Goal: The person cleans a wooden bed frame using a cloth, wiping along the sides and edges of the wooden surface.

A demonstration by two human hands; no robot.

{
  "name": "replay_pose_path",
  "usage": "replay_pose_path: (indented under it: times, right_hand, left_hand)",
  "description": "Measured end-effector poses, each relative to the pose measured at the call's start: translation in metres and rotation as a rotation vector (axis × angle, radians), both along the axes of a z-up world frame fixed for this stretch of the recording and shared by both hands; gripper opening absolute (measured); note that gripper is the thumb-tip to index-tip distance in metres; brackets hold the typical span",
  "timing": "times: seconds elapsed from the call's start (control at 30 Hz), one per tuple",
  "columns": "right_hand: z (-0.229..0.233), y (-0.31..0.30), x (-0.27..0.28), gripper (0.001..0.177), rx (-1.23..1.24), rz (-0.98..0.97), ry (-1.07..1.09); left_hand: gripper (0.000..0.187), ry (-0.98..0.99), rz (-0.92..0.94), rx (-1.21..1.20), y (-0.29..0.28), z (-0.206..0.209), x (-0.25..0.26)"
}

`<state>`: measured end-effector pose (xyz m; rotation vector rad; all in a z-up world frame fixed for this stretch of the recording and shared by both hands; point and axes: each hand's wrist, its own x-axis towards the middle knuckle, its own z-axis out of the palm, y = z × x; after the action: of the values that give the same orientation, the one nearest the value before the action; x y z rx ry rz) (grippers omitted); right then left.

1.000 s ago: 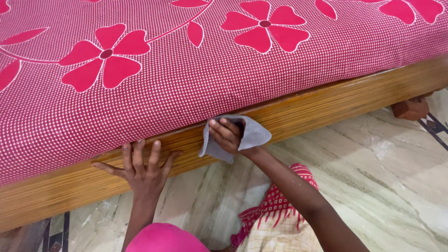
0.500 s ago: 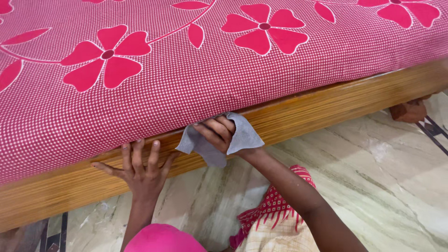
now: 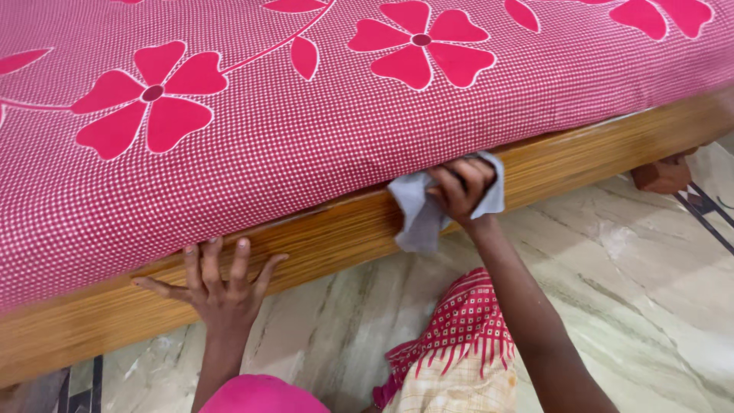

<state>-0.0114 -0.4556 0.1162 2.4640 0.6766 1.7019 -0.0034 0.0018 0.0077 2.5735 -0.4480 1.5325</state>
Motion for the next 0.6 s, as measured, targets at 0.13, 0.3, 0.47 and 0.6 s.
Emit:
replay_pose_path:
  times: [0.13,0.3,0.47,0.6]
  right_hand:
    - [-0.003,0.001,-0.003,0.032,0.129,-0.003,-0.017]
    - [-0.003,0.033,-0.004,0.034,0.209,-0.003,-0.031]
    - [-0.007,0.09,0.002,0.039,0.189,0.081,-0.054]
    - [-0.015,0.149,0.005,0.026,0.145,0.117,-0.03]
  left_hand:
    - [0.078,-0.005,-0.019,0.004,-0.002,0.01,-0.006]
    - [0.08,-0.046,0.003,0.001,-0.004,0.017,-0.003]
    - [0.076,-0.039,-0.011,-0.022,-0.004,0.022,-0.006]
    - [0.083,-0.015,-0.057,-0.046,-0.003,0.024,-0.008]
